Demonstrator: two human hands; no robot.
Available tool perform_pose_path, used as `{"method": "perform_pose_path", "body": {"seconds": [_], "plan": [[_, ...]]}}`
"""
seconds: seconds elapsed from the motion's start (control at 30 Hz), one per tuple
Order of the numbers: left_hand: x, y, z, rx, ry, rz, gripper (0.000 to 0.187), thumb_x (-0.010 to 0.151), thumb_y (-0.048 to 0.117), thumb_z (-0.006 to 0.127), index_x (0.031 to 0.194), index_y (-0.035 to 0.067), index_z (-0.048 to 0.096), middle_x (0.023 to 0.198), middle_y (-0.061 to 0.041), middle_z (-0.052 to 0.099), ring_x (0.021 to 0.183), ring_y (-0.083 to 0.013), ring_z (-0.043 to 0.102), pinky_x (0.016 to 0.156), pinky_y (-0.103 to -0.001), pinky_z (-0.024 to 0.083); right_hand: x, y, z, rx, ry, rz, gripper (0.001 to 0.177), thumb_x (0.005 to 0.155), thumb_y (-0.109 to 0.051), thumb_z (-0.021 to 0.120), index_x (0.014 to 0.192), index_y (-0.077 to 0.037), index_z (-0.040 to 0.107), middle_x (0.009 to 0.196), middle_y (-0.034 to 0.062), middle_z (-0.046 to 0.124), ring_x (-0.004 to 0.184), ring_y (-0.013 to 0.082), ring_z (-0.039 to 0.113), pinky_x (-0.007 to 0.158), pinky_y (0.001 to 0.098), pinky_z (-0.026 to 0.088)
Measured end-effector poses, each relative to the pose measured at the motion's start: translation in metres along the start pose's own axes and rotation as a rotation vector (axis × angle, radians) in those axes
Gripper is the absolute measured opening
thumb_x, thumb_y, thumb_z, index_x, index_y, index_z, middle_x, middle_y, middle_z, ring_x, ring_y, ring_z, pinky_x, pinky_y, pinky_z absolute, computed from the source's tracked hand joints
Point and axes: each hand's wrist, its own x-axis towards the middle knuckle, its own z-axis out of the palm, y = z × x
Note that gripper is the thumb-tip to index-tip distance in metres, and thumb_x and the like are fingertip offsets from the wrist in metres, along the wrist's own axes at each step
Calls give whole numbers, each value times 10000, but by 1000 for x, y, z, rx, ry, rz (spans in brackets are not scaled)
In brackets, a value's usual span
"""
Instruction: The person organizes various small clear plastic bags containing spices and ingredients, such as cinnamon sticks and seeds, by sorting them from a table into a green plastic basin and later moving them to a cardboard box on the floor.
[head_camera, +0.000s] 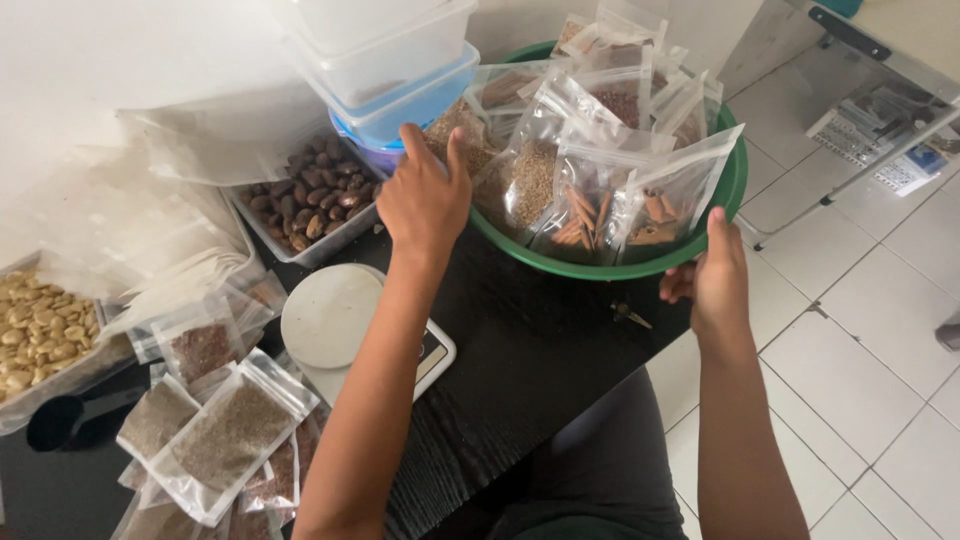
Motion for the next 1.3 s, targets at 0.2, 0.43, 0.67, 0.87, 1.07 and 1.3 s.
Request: {"method": "perform_pose_path", "body": {"seconds": [0.2, 0.43, 0.67, 0.87, 1.07, 1.3], "plan": [[-11, 3, 13, -334, -177, -245, 552, 1081, 459, 316, 1454, 56, 253, 883, -246, 712, 792, -477, 733, 724, -609, 571, 27, -10, -14, -202, 94, -192, 366, 1112, -315, 552, 1312, -17, 478, 669, 114, 553, 360, 163, 523, 284, 268, 365], [-20, 10, 35, -727, -128, -347, 724, 1081, 550, 351, 1437, -75, 436, 1320, -344, 588, 1274, -497, 567, 1093, -623, 448, 62, 6, -24, -116, 99, -441, 374, 917, 20, 573, 1285, 77, 544, 781, 157, 600, 471, 199, 581, 334, 292, 472], [-16, 49, 15, -855, 5, -173, 522, 1064, 552, 450, 1157, 48, 548, 1091, -250, 689, 1151, -438, 660, 991, -579, 527, 61, -18, -67, 92, 135, -586, 376, 889, 42, 589, 1250, -53, 630, 897, 71, 669, 648, 104, 663, 504, 240, 565], [-39, 135, -41, -1042, -101, -128, 587, 879, 639, 462, 979, 70, 564, 850, -24, 562, 816, -157, 513, 732, -354, 431, -27, -91, -115, 121, 341, -531, 169, 889, -39, 682, 1055, -73, 687, 962, 24, 731, 880, 90, 703, 803, 227, 612], [-78, 196, -12, -1086, -324, -110, 517, 877, 611, 488, 852, 98, 429, 784, -37, 493, 819, -197, 522, 784, -399, 440, -51, -46, -232, -57, 515, -485, 334, 869, -122, 665, 1200, -152, 632, 1058, -44, 674, 953, 55, 636, 860, 159, 479], [-136, 297, 73, -794, -687, -76, 970, 711, 798, 248, 1270, 59, 538, 1249, -212, 720, 1197, -442, 639, 952, -510, 476, -98, -4, -324, 36, 793, -311, 312, 820, -78, 706, 1126, -123, 666, 881, -28, 665, 799, 106, 646, 742, 267, 535]]}}
